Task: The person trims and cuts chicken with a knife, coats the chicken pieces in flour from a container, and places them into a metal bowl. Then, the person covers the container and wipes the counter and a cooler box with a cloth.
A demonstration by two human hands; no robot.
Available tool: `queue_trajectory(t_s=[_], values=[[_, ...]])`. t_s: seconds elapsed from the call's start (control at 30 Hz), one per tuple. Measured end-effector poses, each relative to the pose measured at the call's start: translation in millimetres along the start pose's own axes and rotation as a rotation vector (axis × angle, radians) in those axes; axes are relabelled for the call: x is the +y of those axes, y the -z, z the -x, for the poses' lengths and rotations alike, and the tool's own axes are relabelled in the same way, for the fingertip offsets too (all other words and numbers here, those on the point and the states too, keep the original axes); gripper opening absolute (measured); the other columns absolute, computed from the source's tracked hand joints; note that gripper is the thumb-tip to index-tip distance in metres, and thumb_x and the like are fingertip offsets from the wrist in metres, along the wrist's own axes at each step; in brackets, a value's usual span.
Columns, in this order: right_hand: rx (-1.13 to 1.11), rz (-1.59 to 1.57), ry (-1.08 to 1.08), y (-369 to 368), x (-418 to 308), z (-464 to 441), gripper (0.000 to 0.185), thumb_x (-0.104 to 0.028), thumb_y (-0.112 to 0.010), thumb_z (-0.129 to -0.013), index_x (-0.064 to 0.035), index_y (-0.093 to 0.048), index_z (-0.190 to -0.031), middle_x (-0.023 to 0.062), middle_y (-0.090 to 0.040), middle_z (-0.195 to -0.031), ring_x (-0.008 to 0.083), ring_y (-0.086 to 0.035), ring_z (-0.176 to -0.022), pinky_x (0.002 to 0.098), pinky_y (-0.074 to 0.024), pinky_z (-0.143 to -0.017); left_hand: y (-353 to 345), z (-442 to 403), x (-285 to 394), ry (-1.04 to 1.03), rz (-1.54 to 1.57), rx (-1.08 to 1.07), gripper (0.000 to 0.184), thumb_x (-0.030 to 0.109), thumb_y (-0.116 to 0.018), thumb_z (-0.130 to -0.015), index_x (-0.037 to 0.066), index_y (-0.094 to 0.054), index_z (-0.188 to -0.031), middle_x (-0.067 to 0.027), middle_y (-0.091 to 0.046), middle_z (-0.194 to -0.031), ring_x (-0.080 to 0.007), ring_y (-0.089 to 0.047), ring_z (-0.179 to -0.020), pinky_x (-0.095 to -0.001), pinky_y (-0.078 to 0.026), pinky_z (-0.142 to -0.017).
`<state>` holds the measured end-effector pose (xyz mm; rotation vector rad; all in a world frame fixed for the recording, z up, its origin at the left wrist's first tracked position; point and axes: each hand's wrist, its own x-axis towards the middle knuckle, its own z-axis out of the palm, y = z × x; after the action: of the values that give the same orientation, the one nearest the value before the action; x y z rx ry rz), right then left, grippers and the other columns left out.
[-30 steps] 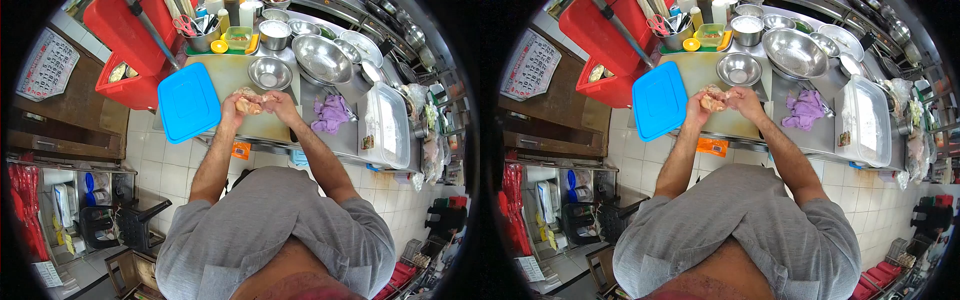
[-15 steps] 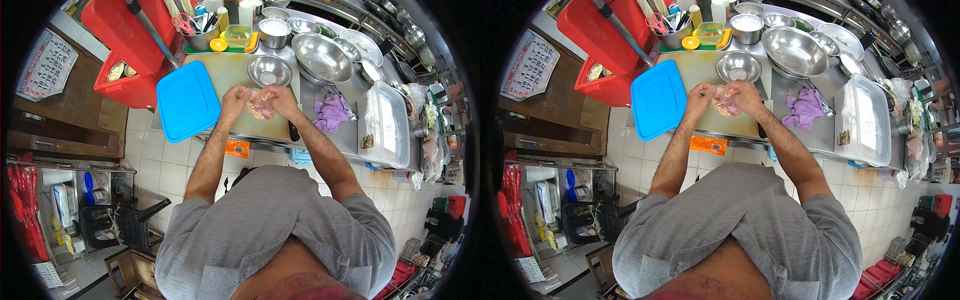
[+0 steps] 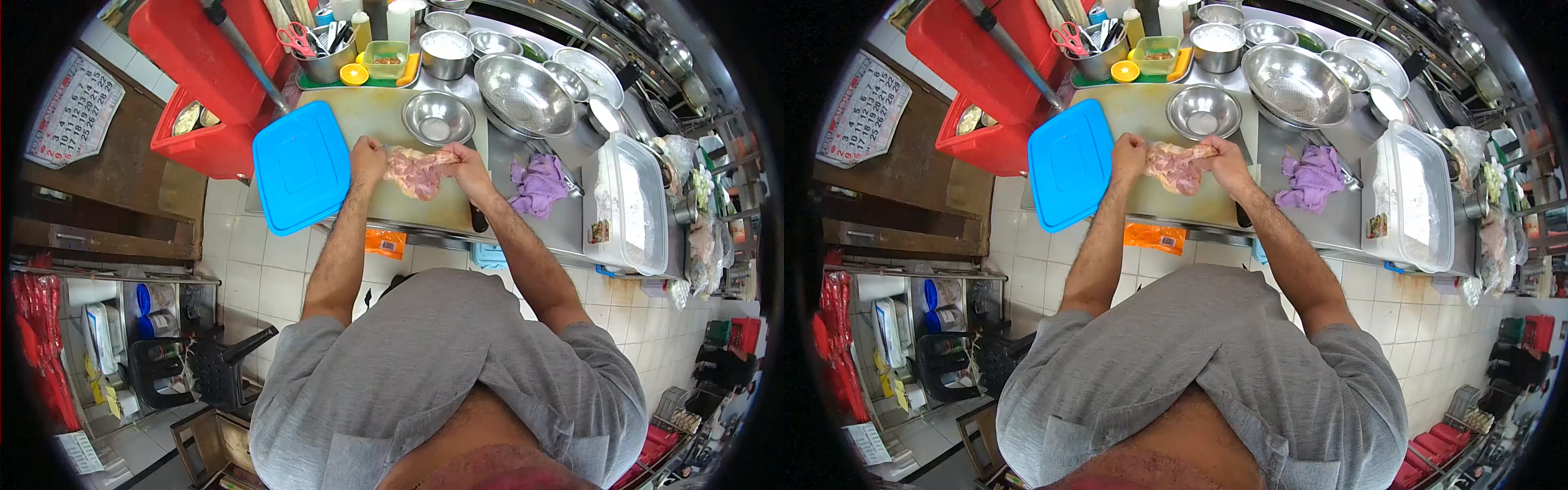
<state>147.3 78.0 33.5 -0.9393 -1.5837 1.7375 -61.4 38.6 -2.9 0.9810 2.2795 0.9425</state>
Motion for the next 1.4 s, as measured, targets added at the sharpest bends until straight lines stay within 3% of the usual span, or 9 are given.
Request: queue_trajectory(t_s=[0.07,0.17,0.37,0.67,0.9,0.97,1.07,1.17,1.4], values=[[0.010,-0.030,-0.059,3.4,5.9,-4.4,0.025,0.004,-0.062,-0.070,-0.0006,-0.058,-0.094,0.0019,-0.060,-0.084,0.0097,-0.056,-0.076,0.0236,-0.0453,-0.070,3.1,18.1,3.7,-0.320,0.278,0.043,0.045,0.011,-0.069,-0.066,0.007,-0.053,-0.108,-0.0148,-0.053,-0.113,-0.0287,-0.052,-0.102,-0.0370,-0.043,-0.085],[0.044,-0.069,-0.095,2.6,15.9,-8.7,0.023,0.004,-0.059,-0.072,-0.0008,-0.057,-0.095,0.0031,-0.060,-0.084,0.0103,-0.056,-0.077,0.0243,-0.0454,-0.071,7.8,49.4,17.5,-0.759,0.065,0.027,0.071,0.014,-0.073,-0.063,0.013,-0.040,-0.126,-0.0113,-0.046,-0.121,-0.0260,-0.045,-0.112,-0.0426,-0.028,-0.098],[-0.003,0.065,-0.044,5.1,12.9,-20.8,0.023,0.005,-0.056,-0.075,-0.0001,-0.055,-0.097,0.0056,-0.060,-0.087,0.0122,-0.057,-0.078,0.0253,-0.0465,-0.070,-5.5,56.2,18.3,-0.547,-0.197,-0.318,0.080,0.012,-0.072,-0.064,0.019,-0.030,-0.132,-0.0061,-0.053,-0.115,-0.0235,-0.047,-0.113,-0.0591,-0.005,-0.100],[0.066,-0.492,-0.073,19.3,1.5,-15.9,0.016,0.003,-0.056,-0.079,-0.0017,-0.054,-0.093,0.0064,-0.060,-0.085,0.0115,-0.057,-0.070,0.0225,-0.0470,-0.061,-4.6,37.0,-9.1,-0.514,-0.211,-0.230,0.077,0.014,-0.069,-0.071,0.017,-0.026,-0.134,-0.0033,-0.060,-0.103,-0.0210,-0.056,-0.101,-0.0589,-0.011,-0.098],[0.237,-0.421,0.021,48.4,-40.9,-11.4,0.011,0.001,-0.053,-0.082,-0.0024,-0.054,-0.093,0.0049,-0.060,-0.083,0.0110,-0.056,-0.067,0.0233,-0.0465,-0.058,9.3,25.7,-12.5,-0.366,-0.209,-0.283,0.063,0.017,-0.067,-0.072,0.018,-0.038,-0.127,-0.0017,-0.060,-0.097,-0.0208,-0.055,-0.100,-0.0571,-0.014,-0.098],[0.248,-0.381,0.029,55.2,-40.0,-13.1,0.011,0.000,-0.053,-0.083,-0.0024,-0.054,-0.094,0.0056,-0.060,-0.085,0.0116,-0.057,-0.069,0.0238,-0.0481,-0.060,6.9,26.2,-10.8,-0.661,-0.295,0.061,0.050,0.016,-0.066,-0.071,0.017,-0.049,-0.117,-0.0013,-0.059,-0.096,-0.0207,-0.055,-0.095,-0.0551,-0.017,-0.096],[0.282,-0.394,0.019,54.0,-48.6,-7.4,0.011,-0.001,-0.053,-0.084,-0.0021,-0.053,-0.094,0.0057,-0.060,-0.087,0.0118,-0.057,-0.071,0.0245,-0.0489,-0.061,13.6,35.7,2.4,-0.755,-0.248,0.074,0.031,0.017,-0.066,-0.069,0.015,-0.061,-0.100,-0.0026,-0.060,-0.088,-0.0234,-0.055,-0.090,-0.0536,-0.022,-0.090],[0.309,-0.432,0.005,52.8,-52.1,-8.4,0.012,-0.001,-0.052,-0.084,-0.0012,-0.052,-0.096,0.0069,-0.059,-0.089,0.0128,-0.058,-0.074,0.0259,-0.0500,-0.063,27.4,41.6,19.1,-0.604,-0.370,-0.242,0.013,0.020,-0.061,-0.073,0.014,-0.066,-0.084,-0.0052,-0.062,-0.081,-0.0267,-0.055,-0.087,-0.0516,-0.026,-0.084],[0.313,-0.582,0.118,43.0,-61.2,-41.1,0.016,0.002,-0.048,-0.084,0.0012,-0.049,-0.101,0.0101,-0.058,-0.088,0.0175,-0.060,-0.074,0.0304,-0.0526,-0.063,22.5,32.1,3.0,-0.500,-0.704,-0.152,0.018,0.020,-0.049,-0.081,0.012,-0.065,-0.080,-0.0067,-0.063,-0.082,-0.0272,-0.054,-0.089,-0.0519,-0.028,-0.080]])
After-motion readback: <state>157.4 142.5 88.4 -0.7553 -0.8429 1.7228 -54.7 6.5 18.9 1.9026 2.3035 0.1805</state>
